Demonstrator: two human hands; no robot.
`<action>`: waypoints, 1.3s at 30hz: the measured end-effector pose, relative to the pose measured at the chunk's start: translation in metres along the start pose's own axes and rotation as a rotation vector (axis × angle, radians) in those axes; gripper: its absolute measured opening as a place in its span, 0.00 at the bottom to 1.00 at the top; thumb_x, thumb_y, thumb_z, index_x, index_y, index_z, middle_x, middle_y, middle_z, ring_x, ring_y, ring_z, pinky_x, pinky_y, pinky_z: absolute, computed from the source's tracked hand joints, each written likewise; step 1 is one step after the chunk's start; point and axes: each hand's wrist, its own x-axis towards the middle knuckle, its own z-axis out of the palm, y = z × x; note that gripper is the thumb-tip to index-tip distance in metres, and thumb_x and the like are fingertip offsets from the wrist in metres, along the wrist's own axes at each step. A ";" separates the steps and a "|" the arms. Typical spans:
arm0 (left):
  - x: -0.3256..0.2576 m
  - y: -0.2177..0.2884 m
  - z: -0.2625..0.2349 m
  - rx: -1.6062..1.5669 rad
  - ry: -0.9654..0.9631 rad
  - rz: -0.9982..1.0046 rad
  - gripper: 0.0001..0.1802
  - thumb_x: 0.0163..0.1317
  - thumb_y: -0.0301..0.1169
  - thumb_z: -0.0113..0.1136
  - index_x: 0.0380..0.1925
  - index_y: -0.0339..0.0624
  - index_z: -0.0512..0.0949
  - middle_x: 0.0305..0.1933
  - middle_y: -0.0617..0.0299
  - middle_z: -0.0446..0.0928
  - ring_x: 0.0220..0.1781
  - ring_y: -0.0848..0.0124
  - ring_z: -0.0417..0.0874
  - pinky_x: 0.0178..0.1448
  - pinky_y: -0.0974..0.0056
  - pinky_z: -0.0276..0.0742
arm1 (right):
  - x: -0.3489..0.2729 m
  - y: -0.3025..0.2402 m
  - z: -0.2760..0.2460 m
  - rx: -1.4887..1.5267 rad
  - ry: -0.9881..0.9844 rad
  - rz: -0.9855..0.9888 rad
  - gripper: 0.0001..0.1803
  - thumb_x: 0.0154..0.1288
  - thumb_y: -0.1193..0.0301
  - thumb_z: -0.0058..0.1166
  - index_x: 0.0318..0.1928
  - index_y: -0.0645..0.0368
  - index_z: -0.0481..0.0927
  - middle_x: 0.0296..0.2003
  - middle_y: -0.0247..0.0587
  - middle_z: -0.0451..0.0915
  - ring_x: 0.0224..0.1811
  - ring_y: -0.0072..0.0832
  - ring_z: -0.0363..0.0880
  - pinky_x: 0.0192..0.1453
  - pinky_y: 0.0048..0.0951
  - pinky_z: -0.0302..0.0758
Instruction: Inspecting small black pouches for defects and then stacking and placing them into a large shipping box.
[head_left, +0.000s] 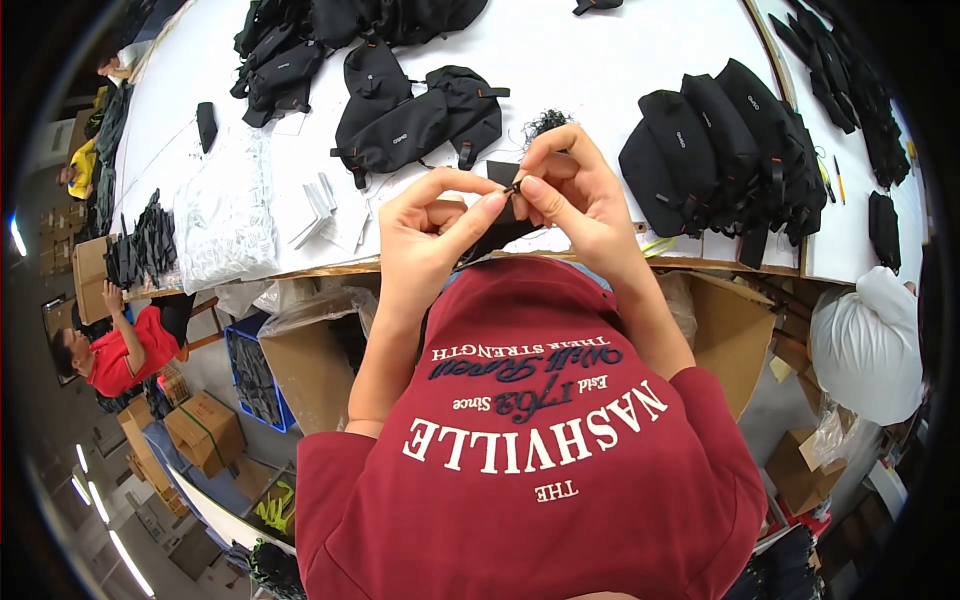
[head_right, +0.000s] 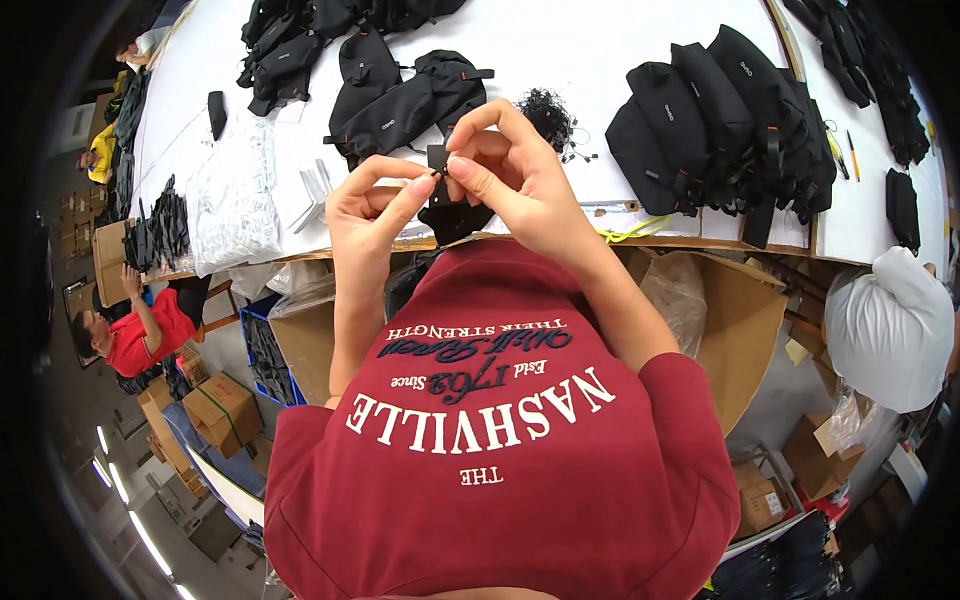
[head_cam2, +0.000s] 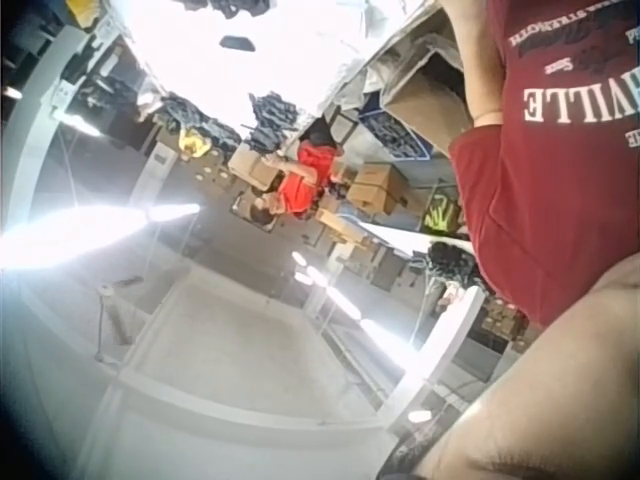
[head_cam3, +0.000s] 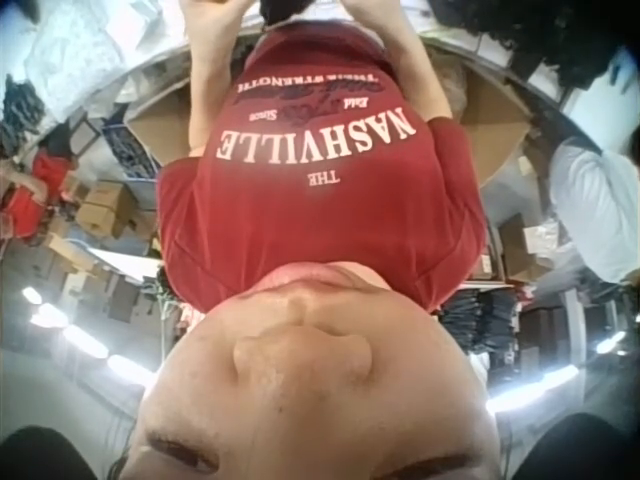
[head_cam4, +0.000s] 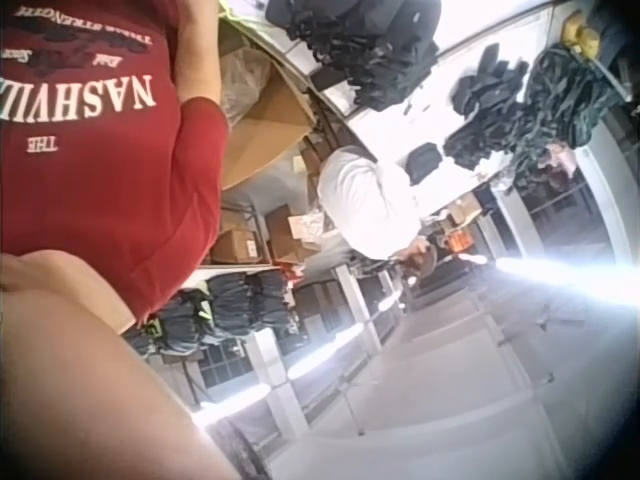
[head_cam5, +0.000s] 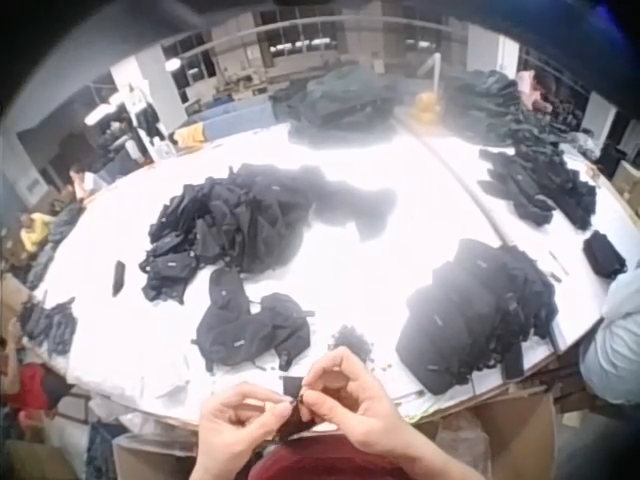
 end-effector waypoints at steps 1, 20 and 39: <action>0.000 0.000 0.000 -0.005 -0.007 -0.008 0.03 0.59 0.22 0.62 0.32 0.35 0.80 0.13 0.80 0.62 0.16 0.91 0.54 0.21 0.77 0.42 | 0.000 0.001 0.000 -0.003 0.007 -0.019 0.07 0.68 0.76 0.50 0.43 0.58 0.67 0.30 0.31 0.75 0.32 0.15 0.72 0.35 0.17 0.67; 0.003 0.000 -0.001 0.088 -0.014 -0.076 0.03 0.58 0.24 0.63 0.29 0.37 0.79 0.11 0.81 0.57 0.15 0.91 0.51 0.22 0.75 0.41 | 0.000 0.005 0.002 -0.191 0.067 -0.083 0.06 0.66 0.79 0.50 0.41 0.62 0.68 0.31 0.35 0.76 0.33 0.19 0.75 0.42 0.22 0.73; 0.003 -0.007 -0.011 0.252 -0.140 0.057 0.05 0.54 0.25 0.65 0.30 0.38 0.80 0.16 0.74 0.64 0.19 0.86 0.57 0.23 0.74 0.47 | 0.019 0.004 -0.041 -0.738 -0.260 -0.220 0.26 0.56 0.64 0.61 0.54 0.59 0.73 0.51 0.42 0.73 0.54 0.33 0.72 0.58 0.31 0.67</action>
